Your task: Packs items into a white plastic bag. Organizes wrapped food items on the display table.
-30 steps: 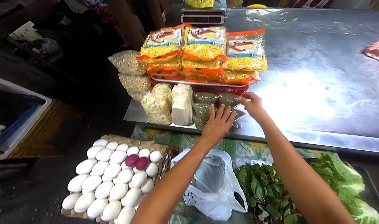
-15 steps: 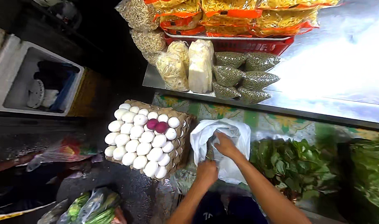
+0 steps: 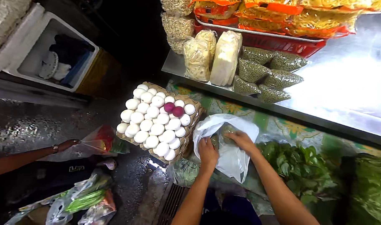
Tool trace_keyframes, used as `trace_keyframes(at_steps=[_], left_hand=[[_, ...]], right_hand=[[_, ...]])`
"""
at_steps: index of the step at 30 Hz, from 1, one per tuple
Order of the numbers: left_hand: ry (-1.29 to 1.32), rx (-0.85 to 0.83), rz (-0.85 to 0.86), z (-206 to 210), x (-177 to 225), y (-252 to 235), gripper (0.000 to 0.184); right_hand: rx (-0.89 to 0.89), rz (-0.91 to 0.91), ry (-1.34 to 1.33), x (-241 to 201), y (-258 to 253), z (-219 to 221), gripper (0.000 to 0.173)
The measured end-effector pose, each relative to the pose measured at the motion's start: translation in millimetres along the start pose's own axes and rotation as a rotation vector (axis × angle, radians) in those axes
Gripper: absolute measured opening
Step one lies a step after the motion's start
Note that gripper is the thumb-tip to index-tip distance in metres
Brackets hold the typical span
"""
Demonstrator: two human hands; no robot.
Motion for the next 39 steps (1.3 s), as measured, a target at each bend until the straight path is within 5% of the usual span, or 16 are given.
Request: trace_keyframes(at_steps=[3,5,10,15,18,24,29,35,39], left_hand=[[0.036,-0.015,0.188,5.1,18.9,2.7,0.042],[0.353,-0.073,0.219,-9.0,42.2,16.8,0.038],[1.03,-0.69,0.11,-2.5,108.4,70.9,0.063],[1.258,-0.452,0.055,-15.8,113.6,61.9,0.06],[1.122,-0.457,0.296,-31.2,126.7,67.3,0.065],[0.785,-0.403,0.625,-69.9,161.0,84.4,0.057],[1.012,-0.281,0.474,-84.3,145.3,67.0,0.05],[0.532,-0.199,0.241,-39.0,72.2,35.4,0.04],[0.402,-0.062,0.126,-24.2,24.7,32.8,0.042]], right_hand=[[-0.167,0.084,-0.4,34.4,50.2,-12.6,0.053],[-0.178,0.035,-0.47,44.9,78.1,-28.2,0.051],[-0.199,-0.144,-0.228,32.7,115.4,-41.1,0.053],[-0.016,-0.415,-0.499,12.7,128.3,-50.6,0.087],[-0.096,-0.393,-0.609,3.3,137.5,-39.1,0.1],[-0.044,-0.359,-0.491,-19.4,135.0,-42.8,0.079],[0.209,-0.413,-0.397,-61.1,134.8,-109.7,0.077],[0.596,-0.584,0.087,-191.8,118.9,-236.7,0.073],[0.674,-0.645,0.36,-259.6,86.2,-268.8,0.07]])
Point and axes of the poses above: each hand's wrist, its own y-axis away from the middle knuckle, its own z-axis out of the palm, x = y × z, the point moved 9 cm from there along -y, towards the middle knuckle, and after that the axes turned 10 degrees about y, right-handed, at the moved point
